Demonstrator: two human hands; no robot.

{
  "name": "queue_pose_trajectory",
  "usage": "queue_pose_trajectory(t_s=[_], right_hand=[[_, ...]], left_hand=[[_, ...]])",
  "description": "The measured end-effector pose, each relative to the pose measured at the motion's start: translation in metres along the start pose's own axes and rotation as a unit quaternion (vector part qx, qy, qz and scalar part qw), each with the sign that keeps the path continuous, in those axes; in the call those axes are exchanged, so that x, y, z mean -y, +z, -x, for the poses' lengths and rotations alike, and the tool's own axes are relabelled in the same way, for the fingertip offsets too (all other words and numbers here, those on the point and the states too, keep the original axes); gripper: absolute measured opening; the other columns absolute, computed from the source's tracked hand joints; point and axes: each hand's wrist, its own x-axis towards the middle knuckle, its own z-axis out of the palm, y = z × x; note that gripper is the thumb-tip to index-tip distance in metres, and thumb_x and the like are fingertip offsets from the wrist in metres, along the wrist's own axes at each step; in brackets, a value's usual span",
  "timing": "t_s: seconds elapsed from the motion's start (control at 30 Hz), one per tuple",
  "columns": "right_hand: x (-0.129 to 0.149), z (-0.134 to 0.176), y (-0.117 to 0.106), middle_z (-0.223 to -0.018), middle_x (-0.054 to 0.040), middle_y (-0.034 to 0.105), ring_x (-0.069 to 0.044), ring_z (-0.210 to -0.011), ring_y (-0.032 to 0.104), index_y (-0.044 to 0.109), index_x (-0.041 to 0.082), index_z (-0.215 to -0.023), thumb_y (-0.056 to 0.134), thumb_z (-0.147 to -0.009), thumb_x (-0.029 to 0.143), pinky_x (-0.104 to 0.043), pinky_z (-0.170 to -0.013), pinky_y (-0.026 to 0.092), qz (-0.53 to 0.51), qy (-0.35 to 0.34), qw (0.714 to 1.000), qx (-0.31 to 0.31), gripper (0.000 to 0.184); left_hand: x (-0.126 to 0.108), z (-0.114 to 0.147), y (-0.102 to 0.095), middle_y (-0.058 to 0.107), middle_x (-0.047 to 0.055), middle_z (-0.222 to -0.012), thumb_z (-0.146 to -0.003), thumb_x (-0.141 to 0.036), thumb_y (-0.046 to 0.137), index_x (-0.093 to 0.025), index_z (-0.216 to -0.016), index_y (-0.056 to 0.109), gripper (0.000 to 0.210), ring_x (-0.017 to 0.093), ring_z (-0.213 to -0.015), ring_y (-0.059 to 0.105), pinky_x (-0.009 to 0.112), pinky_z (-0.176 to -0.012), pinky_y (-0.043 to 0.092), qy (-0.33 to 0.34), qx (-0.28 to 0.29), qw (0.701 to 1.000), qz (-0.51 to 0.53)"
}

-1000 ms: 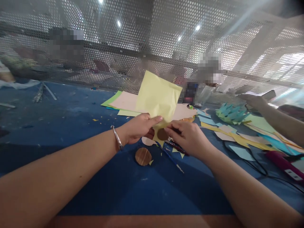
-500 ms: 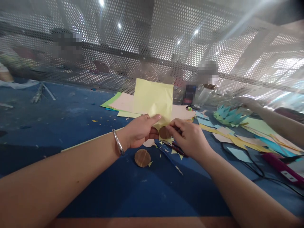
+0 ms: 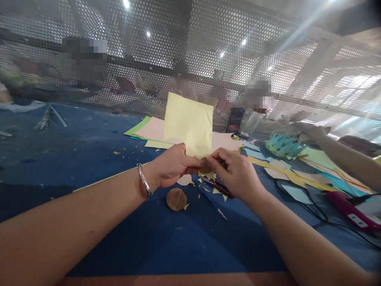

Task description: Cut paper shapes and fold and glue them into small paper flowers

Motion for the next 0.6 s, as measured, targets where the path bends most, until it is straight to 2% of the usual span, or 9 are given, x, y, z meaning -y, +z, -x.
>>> queue_pose_trajectory(t_s=[0.1,0.23,0.4,0.6], right_hand=[[0.000,0.000,-0.001,-0.068,0.0002,0.062,-0.013,-0.065,0.055,0.062,0.019,-0.077,0.055,-0.095,0.028,-0.026,-0.062,0.037,-0.006,-0.002,1.000,0.001,0.021],[0.000,0.000,-0.001,-0.068,0.0003,0.063,-0.013,-0.064,0.055,0.064,0.019,-0.078,0.057,-0.093,0.027,-0.026,-0.061,0.037,-0.019,0.011,1.000,0.005,0.018],[-0.005,-0.001,0.001,-0.067,0.0014,0.063,-0.011,-0.055,0.056,0.063,0.020,-0.082,0.060,-0.091,0.034,-0.026,-0.054,0.039,-0.089,0.072,0.993,0.018,0.017],[-0.014,-0.004,0.000,-0.059,0.0010,0.061,-0.012,-0.048,0.059,0.059,0.020,-0.081,0.054,-0.094,0.049,-0.025,-0.047,0.043,-0.194,0.149,0.969,0.035,0.032]], left_hand=[[-0.001,0.000,0.000,0.074,0.007,-0.082,-0.066,-0.010,0.076,-0.015,-0.075,0.070,0.011,0.021,-0.085,0.070,0.034,-0.085,0.053,-0.062,0.030,0.998,-0.004],[-0.003,0.001,0.000,0.075,0.009,-0.087,-0.068,-0.011,0.075,-0.014,-0.083,0.073,0.014,0.021,-0.086,0.068,0.033,-0.085,0.053,-0.042,0.045,0.998,-0.026],[-0.003,0.001,-0.001,0.074,0.011,-0.090,-0.069,-0.014,0.075,-0.013,-0.087,0.074,0.018,0.024,-0.090,0.068,0.034,-0.084,0.052,-0.018,0.054,0.997,-0.056],[-0.001,-0.001,-0.006,0.074,0.008,-0.087,-0.072,-0.011,0.071,-0.016,-0.085,0.074,0.015,0.020,-0.083,0.068,0.031,-0.078,0.052,0.033,0.060,0.994,-0.082]])
